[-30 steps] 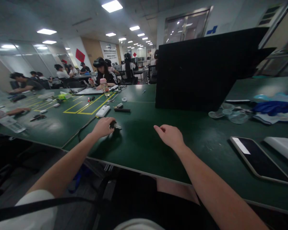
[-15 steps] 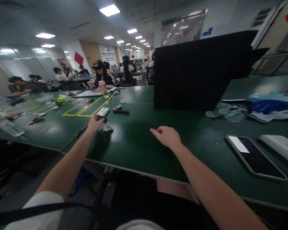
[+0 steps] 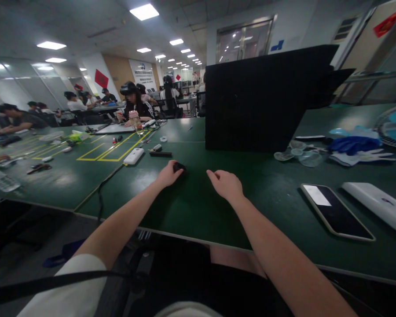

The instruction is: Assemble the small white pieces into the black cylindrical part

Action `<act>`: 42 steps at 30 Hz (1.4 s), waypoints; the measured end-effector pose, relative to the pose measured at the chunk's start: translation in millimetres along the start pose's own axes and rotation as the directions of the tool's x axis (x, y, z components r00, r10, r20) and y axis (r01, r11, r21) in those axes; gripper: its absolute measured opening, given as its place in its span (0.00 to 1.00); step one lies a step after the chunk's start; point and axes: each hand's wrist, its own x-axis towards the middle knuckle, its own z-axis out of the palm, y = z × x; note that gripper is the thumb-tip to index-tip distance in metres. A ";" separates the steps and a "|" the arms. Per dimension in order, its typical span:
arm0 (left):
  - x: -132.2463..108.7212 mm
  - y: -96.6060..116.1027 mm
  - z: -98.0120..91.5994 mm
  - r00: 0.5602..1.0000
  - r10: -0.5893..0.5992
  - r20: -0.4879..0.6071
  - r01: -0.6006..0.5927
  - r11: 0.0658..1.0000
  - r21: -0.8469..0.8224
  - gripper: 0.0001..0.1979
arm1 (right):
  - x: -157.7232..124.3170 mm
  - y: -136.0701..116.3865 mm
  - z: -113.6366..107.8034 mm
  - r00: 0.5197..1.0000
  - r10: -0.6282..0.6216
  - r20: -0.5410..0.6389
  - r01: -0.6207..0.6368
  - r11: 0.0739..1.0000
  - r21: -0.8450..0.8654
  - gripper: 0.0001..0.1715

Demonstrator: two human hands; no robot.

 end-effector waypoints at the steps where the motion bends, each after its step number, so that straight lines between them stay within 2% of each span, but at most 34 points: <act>1: -4.1 19.2 10.3 0.997 0.060 0.050 -0.061 0.998 0.008 0.28 | 2.3 2.1 -1.1 0.999 0.013 -0.037 -0.013 1.000 0.009 0.33; 3: -14.4 57.8 32.8 0.982 0.152 0.116 -0.154 0.988 0.012 0.28 | 6.8 6.8 -3.7 0.991 0.041 -0.126 -0.039 0.999 0.017 0.32; 6: -31.7 104.6 62.3 0.959 0.250 0.130 -0.250 0.968 -0.014 0.26 | 11.7 13.7 -6.5 0.977 0.075 -0.199 -0.076 0.997 0.001 0.30; 8: -40.4 122.2 72.8 0.936 0.310 0.166 -0.307 0.951 -0.045 0.25 | 13.7 16.9 -6.3 0.982 0.096 -0.163 -0.100 0.995 -0.016 0.30; 10: -44.7 128.3 75.1 0.926 0.325 0.195 -0.314 0.946 -0.083 0.24 | 15.2 18.4 -4.8 0.988 0.121 -0.095 -0.125 0.992 -0.032 0.31; 14: -44.8 119.3 66.1 0.927 0.312 0.209 -0.264 0.938 -0.225 0.24 | 16.3 17.0 -2.3 0.993 0.121 0.014 -0.119 0.991 -0.067 0.35; 17: -40.7 102.4 54.6 0.949 0.284 0.140 -0.222 0.911 -0.347 0.24 | 13.8 13.3 -2.5 1.000 0.003 0.008 -0.002 0.998 -0.066 0.37; 20: -32.0 76.8 39.3 0.990 0.134 -0.038 -0.138 0.908 -0.396 0.23 | 9.6 9.2 -1.3 0.997 -0.076 0.021 0.078 0.987 -0.139 0.34; 22: -25.6 58.0 28.5 0.990 -0.008 -0.140 -0.052 0.907 -0.418 0.24 | 7.3 6.6 1.0 0.991 -0.076 0.110 0.100 0.969 -0.224 0.31; 24: -21.7 43.6 19.8 0.977 -0.117 -0.179 0.031 0.906 -0.423 0.24 | 6.1 4.2 3.5 0.976 -0.078 0.206 0.134 0.952 -0.276 0.26; 26: -21.6 37.7 15.4 0.971 -0.154 -0.183 0.070 0.916 -0.396 0.24 | 5.8 2.1 4.9 0.965 -0.087 0.247 0.159 0.946 -0.284 0.21; 28: -25.0 40.1 15.6 0.979 -0.109 -0.174 0.044 0.938 -0.343 0.25 | 5.8 0.8 4.9 0.963 -0.108 0.248 0.174 0.949 -0.264 0.19; 32: -35.2 54.3 21.3 0.988 0.123 -0.091 -0.142 0.958 -0.248 0.25 | 5.2 1.0 2.7 0.967 -0.118 0.227 0.166 0.965 -0.203 0.18; 34: -38.3 58.4 22.1 0.981 0.193 -0.036 -0.196 0.955 -0.224 0.26 | 4.7 0.8 2.1 0.971 -0.083 0.226 0.129 0.972 -0.197 0.17; 38: -38.9 58.1 20.0 0.979 0.202 0.008 -0.196 0.957 -0.213 0.26 | 3.4 -3.7 4.3 0.967 -0.020 0.253 0.083 0.966 -0.244 0.14; 40: -37.5 56.4 20.9 0.984 0.178 0.004 -0.172 0.957 -0.234 0.27 | 2.5 -7.6 8.0 0.965 0.007 0.261 0.070 0.956 -0.284 0.12; 42: -35.0 55.0 24.6 0.991 0.132 0.003 -0.125 0.950 -0.286 0.26 | 1.6 -11.5 13.7 0.964 0.011 0.265 0.084 0.936 -0.341 0.14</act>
